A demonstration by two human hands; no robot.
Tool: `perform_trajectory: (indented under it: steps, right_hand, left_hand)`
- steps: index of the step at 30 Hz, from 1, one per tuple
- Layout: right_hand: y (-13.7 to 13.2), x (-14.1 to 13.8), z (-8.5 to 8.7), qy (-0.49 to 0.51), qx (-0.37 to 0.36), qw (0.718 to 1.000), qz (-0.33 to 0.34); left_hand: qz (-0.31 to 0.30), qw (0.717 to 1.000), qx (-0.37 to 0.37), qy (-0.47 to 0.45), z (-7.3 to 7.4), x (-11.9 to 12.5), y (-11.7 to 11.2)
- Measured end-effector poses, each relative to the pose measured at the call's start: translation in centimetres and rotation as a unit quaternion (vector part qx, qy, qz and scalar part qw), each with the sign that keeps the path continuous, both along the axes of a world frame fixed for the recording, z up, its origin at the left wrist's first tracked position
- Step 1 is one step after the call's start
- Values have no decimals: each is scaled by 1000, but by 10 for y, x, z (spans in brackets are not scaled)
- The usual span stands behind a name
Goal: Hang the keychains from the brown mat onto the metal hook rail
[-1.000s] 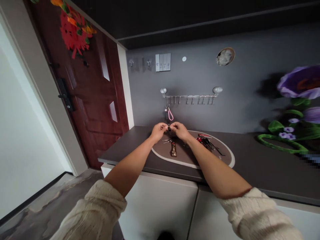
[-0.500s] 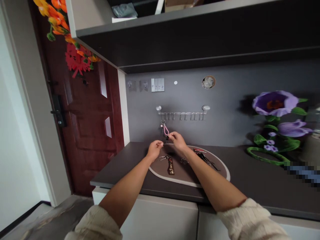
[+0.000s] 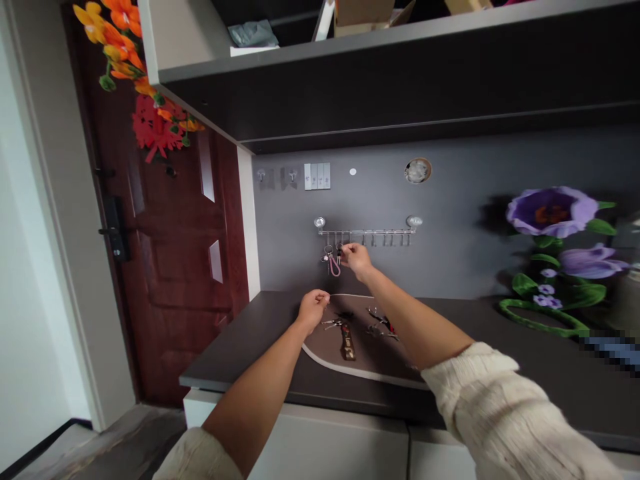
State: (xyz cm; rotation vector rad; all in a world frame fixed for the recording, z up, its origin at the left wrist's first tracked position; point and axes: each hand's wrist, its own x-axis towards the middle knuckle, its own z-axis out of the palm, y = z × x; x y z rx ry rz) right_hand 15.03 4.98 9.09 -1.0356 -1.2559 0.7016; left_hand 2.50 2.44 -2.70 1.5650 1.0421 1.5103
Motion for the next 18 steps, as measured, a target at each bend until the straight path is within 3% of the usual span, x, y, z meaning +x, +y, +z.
perform_trajectory:
  steps: [7,18]
  right_hand:
    - [19,-10,16,-22,-30,996,-83]
    - [56,-12,0,-101,-57,976,-182]
  left_hand:
    - [4,999,-29,-16,5,0,-4]
    - [-2,998,-45,-37,8,-1,-6]
